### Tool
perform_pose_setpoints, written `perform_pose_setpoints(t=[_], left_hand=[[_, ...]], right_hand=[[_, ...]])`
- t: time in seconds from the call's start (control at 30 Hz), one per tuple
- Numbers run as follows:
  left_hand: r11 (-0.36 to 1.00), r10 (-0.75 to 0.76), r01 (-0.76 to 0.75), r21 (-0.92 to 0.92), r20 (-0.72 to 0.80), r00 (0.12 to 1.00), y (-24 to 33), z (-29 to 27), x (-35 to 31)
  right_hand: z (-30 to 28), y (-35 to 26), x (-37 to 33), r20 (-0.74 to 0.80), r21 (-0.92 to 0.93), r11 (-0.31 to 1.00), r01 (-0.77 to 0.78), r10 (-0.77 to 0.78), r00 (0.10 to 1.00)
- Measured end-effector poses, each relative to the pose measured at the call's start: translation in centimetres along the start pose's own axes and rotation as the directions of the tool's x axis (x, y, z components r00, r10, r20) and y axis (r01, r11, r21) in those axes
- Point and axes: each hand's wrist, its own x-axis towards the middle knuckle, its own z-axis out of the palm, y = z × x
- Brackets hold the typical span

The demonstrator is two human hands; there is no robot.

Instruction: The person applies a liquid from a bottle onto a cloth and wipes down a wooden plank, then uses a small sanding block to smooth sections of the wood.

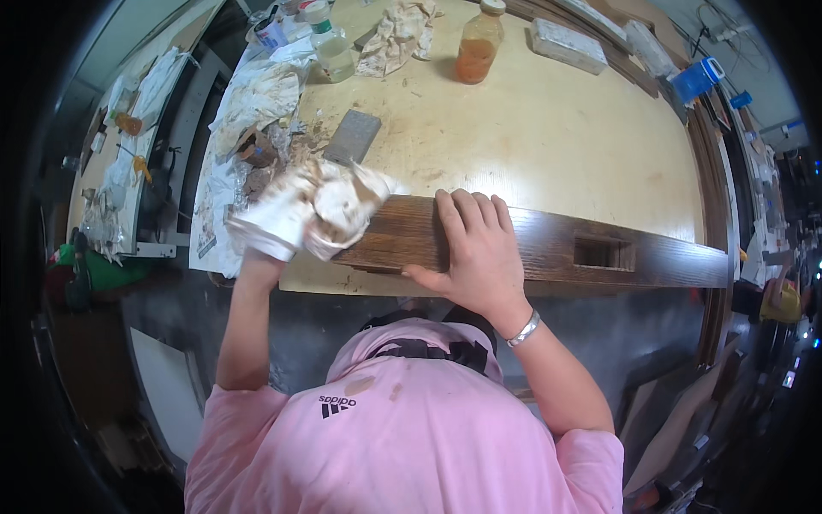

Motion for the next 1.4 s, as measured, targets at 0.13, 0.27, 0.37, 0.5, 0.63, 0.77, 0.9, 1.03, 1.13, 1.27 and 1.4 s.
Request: perform_pose_setpoints(t=[0.13, 0.27, 0.37, 0.5, 0.63, 0.77, 0.9, 1.03, 1.13, 1.27, 1.4], left_hand=[[0.693, 0.449, -0.286, 0.662, -0.086, 0.889, 5.4, 3.3, 1.4], [0.81, 0.444, -0.267, 0.522, -0.247, 0.861, 3.4, 1.1, 2.9], [0.814, 0.528, -0.383, 0.437, -0.281, 0.801, 6.8, 2.9, 1.6], [0.565, 0.563, -0.434, 0.702, 0.057, 0.824, 7.5, 10.5, -1.7], [0.571, 0.532, -0.255, 0.78, -0.115, 0.839, 5.3, 6.3, -3.0], [0.703, 0.438, 0.003, 0.711, -0.437, 0.785, 1.7, 0.4, -4.7], [0.765, 0.022, -0.364, -0.531, -0.543, 0.839, 6.9, 5.0, -5.8], [0.674, 0.486, -0.225, 0.704, -0.192, 0.852, 9.3, 14.2, -3.0], [0.706, 0.513, -0.08, 0.704, -0.431, 0.742, 7.5, 13.3, -3.0], [0.7, 0.418, 0.211, 0.682, -0.632, 0.653, 5.3, 10.7, -4.1], [0.694, 0.485, 0.173, 0.699, -0.631, 0.606, 8.3, 20.5, -2.8]], right_hand=[[0.1, 0.3, -0.3, -0.011, -0.002, 1.0, -0.005, 0.005, 1.0], [0.1, 0.2, -0.2, -0.033, 0.0, 1.0, 0.008, -0.008, 0.999], [0.4, 0.9, -0.3, -0.025, 0.02, 1.0, 0.013, -0.013, 1.0], [0.3, 0.8, -0.3, -0.051, 0.039, 0.998, 0.057, -0.055, 0.997], [-0.7, 1.0, 0.0, 0.129, 0.054, 0.998, 0.026, -0.033, 0.991], [-3.2, 2.2, 1.4, 0.355, 0.074, 0.997, 0.027, -0.052, 0.934], [-3.4, 4.8, 1.4, 0.302, 0.142, 0.961, 0.237, -0.27, 0.914], [-3.0, 5.2, 1.6, 0.424, 0.196, 0.976, 0.099, -0.175, 0.888], [-2.6, 5.6, 1.4, 0.359, 0.195, 0.969, 0.152, -0.214, 0.908], [-2.7, 5.9, 1.2, 0.339, 0.227, 0.959, 0.168, -0.24, 0.91], [-1.7, 6.3, 1.2, 0.327, 0.232, 0.956, 0.178, -0.249, 0.911]])
